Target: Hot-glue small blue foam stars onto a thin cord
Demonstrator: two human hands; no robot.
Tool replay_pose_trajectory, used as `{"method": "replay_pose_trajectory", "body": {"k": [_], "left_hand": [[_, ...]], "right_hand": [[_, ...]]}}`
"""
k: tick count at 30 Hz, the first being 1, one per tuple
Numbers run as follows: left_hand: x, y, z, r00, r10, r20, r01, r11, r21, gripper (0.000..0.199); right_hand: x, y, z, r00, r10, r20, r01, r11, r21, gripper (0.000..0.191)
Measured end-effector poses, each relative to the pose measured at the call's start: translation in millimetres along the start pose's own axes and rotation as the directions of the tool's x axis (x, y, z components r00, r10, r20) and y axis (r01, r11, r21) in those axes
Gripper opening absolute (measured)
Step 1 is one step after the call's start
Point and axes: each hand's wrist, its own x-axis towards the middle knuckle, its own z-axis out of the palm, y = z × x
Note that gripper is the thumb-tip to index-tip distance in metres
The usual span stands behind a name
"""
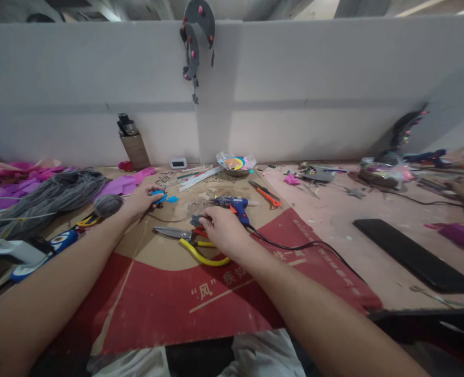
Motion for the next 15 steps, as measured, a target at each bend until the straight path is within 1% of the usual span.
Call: {"method": "replay_pose_trajectory", "body": {"k": [4,8,11,15], "left_hand": [[11,1,8.9,0.989,0.139,0.046,-0.145,0.978,0.151,0.031],[14,1,21.1,0.952,0.286,0.110,-0.306,0.905,0.296,0.032],[13,0,26.3,0.938,0.324,0.126,-0.347,0.862,0.370,0.033],[13,-2,26.9,0.928,0.336,0.158,-0.371,0.824,0.428,0.031]], "right_hand": [[1,2,4,0.999,-0.037,0.015,0.037,0.999,-0.016,0.019],[0,3,6,0.998,-0.060,0.015,0.060,0.998,-0.026,0.020],[0,2,5,0.999,-0.049,0.019,0.050,0.998,-0.048,0.019],[0,1,5,0.999,-0.045,0.024,0.046,0.997,-0.058,0.019]]}}
